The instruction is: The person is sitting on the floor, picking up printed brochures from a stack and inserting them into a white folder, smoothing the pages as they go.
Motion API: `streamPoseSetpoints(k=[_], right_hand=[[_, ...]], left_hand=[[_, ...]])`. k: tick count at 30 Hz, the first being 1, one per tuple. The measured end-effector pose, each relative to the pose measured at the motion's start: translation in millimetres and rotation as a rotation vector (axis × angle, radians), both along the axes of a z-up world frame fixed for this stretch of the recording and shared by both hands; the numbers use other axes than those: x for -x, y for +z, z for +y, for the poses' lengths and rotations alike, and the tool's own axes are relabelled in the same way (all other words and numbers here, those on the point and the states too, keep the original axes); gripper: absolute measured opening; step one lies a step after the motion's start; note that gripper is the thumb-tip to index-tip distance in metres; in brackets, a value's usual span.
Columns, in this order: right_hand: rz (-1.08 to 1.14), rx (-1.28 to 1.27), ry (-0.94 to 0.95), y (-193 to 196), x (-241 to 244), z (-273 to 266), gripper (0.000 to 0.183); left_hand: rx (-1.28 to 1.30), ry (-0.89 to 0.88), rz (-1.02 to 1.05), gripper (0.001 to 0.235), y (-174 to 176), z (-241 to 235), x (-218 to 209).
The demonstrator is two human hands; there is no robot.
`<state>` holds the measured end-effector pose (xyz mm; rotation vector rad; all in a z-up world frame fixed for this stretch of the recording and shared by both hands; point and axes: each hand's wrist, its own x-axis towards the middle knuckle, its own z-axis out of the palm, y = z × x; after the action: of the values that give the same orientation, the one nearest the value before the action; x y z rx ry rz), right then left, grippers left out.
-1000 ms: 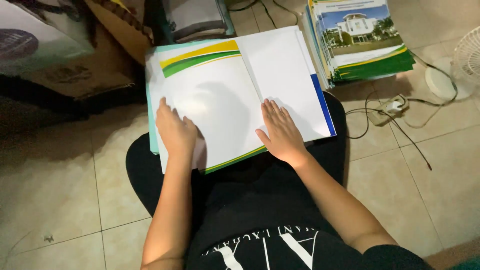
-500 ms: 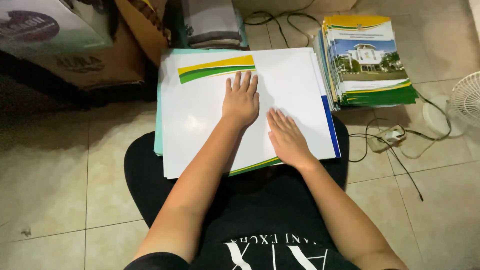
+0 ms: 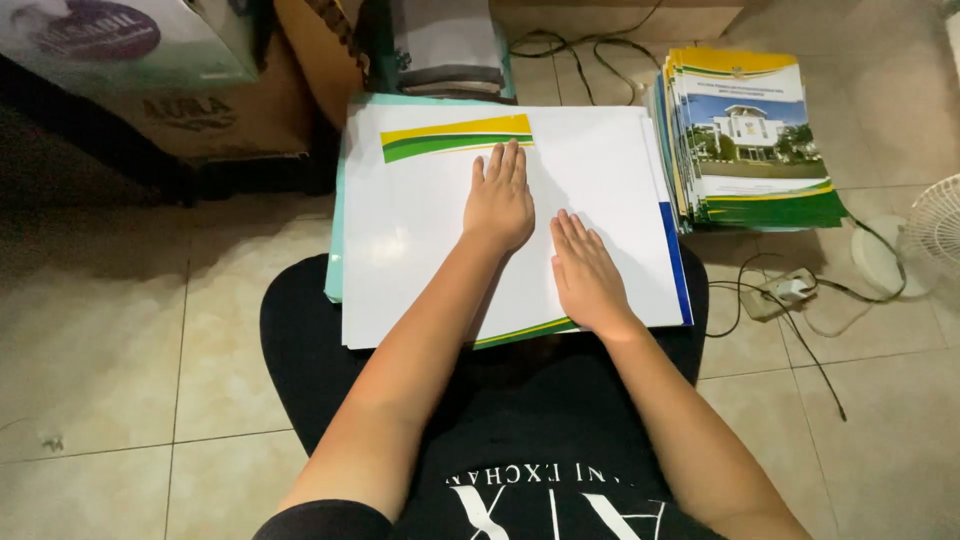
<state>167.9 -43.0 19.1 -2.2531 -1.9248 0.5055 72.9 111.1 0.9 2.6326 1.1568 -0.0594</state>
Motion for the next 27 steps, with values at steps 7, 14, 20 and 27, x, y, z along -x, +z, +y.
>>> streamPoseSetpoints(k=[7,14,20,27], right_hand=[[-0.031,-0.007,0.031,-5.9,-16.9,48.3,0.054],[-0.154,-0.231,0.124,-51.8,-66.5,169.7,0.052],[-0.159,-0.185,0.115,-37.1,-50.4,132.4,0.053],[-0.043,-0.028,0.076,6.3,2.7,12.6,0.055]], left_hand=[[0.003,0.003,0.011,0.062,3.7,-3.3,2.1],[-0.011,-0.007,0.0,0.064,-0.5,2.1,0.8],[-0.04,-0.013,-0.029,0.062,-6.6,5.5,1.0],[-0.039,0.005,-0.046,0.063,-1.9,-0.5,2.2]])
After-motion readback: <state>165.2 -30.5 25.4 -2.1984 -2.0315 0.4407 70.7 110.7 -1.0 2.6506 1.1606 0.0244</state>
